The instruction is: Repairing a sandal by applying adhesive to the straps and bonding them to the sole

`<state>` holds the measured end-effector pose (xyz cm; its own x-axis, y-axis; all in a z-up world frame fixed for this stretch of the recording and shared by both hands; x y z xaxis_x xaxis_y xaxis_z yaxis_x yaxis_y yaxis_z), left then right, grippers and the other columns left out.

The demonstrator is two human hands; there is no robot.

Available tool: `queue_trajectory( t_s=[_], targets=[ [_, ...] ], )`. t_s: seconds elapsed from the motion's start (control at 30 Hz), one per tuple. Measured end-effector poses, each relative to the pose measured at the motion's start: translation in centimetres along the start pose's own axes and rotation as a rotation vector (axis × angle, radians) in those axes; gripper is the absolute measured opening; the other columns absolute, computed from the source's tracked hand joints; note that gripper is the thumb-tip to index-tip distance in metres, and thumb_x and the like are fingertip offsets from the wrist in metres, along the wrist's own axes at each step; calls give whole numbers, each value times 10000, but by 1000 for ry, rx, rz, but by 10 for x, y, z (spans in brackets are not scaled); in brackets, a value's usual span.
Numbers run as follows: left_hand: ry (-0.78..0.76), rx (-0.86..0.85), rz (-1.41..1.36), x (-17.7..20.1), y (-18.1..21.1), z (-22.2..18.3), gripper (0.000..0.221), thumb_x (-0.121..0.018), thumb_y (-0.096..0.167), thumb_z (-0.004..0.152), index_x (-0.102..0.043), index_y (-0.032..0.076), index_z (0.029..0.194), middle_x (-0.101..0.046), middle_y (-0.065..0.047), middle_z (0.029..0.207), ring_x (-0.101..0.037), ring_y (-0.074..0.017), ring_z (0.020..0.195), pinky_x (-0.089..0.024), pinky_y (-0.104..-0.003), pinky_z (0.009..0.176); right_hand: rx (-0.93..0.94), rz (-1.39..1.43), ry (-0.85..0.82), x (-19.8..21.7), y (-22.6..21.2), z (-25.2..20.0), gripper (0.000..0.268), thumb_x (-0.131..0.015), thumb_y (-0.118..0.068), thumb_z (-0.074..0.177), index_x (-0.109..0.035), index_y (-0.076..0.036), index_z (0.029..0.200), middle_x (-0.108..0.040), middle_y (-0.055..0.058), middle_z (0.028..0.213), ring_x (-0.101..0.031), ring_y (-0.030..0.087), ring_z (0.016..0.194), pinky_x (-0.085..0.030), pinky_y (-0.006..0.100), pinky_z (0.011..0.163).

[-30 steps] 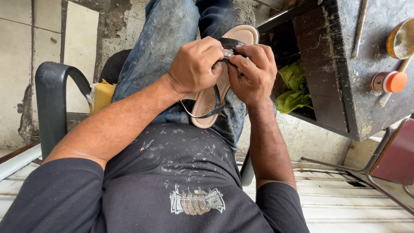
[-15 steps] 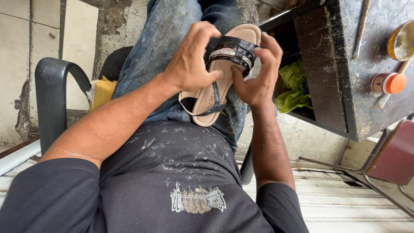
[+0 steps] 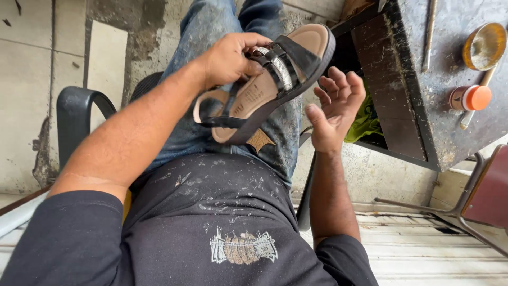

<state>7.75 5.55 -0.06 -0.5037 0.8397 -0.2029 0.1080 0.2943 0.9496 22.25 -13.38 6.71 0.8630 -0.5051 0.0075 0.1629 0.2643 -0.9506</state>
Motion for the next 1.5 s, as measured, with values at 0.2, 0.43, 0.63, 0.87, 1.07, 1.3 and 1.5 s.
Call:
queue_trajectory(
  t_s=[0.2,0.43,0.63,0.87,1.07,1.3,1.5],
  targets=[
    [-256,6,828,-28,103,4,582,-551,-78,715,-764,189,1186,-756,30,907,-627,-125,786,-452,-322,638,-251,311,-173,-10,-4,30,713,-776,-306,890,-392,-110,1458,-591,214,1321,-602,280,1167,-541,387,990],
    [-42,-67,1242,-50,85,-24,635,-564,-150,789,-552,73,1383,-515,-194,1101,-511,-361,1046,-500,-478,869,-204,-148,-16,20,57,14,387,-731,-149,964,-580,-30,1300,-637,104,1176,-633,190,1037,-567,308,915],
    [308,-449,675,-71,76,-82,500,-664,54,930,-384,32,1344,-744,-23,799,-746,-222,736,-242,-633,1151,111,-484,191,20,1,2,238,-622,56,948,-604,-27,1170,-561,104,1135,-574,200,898,-516,316,832],
    [249,108,347,-70,51,-39,640,-662,62,908,-298,70,1435,-740,-37,843,-713,-157,685,-609,-313,662,-222,-565,-61,-1,-2,21,234,-627,-24,971,-568,-97,1185,-755,65,936,-562,93,665,-471,266,590],
    [287,125,375,-72,43,-40,587,-676,121,865,-332,79,1340,-688,-4,750,-604,-137,672,-518,-305,727,-488,-117,-104,5,40,15,208,-580,66,946,-567,-102,1069,-596,7,743,-440,60,577,-364,227,520],
    [255,136,475,-80,26,-24,625,-746,112,795,-371,147,1293,-514,21,636,-471,-143,548,-411,-340,570,-511,196,-275,0,52,17,263,-498,120,988,-483,-125,1083,-671,133,1020,-627,145,784,-540,293,672],
    [98,167,454,-77,43,-31,959,-799,55,780,-200,138,1525,-708,-35,775,-647,-148,681,-528,-280,685,-465,257,-309,0,52,16,250,-504,110,1005,-474,-119,1100,-586,247,1402,-616,165,963,-495,276,721]
  ],
)
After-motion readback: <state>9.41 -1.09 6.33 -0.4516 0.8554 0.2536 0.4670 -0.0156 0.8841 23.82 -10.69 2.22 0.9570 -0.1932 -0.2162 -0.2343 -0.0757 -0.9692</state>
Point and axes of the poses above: each hand's wrist, its own z-axis towards the middle knuckle, its own x-axis out of the back of the hand, y = z × x, the point moved 7 cm from there along z, towards the middle knuckle
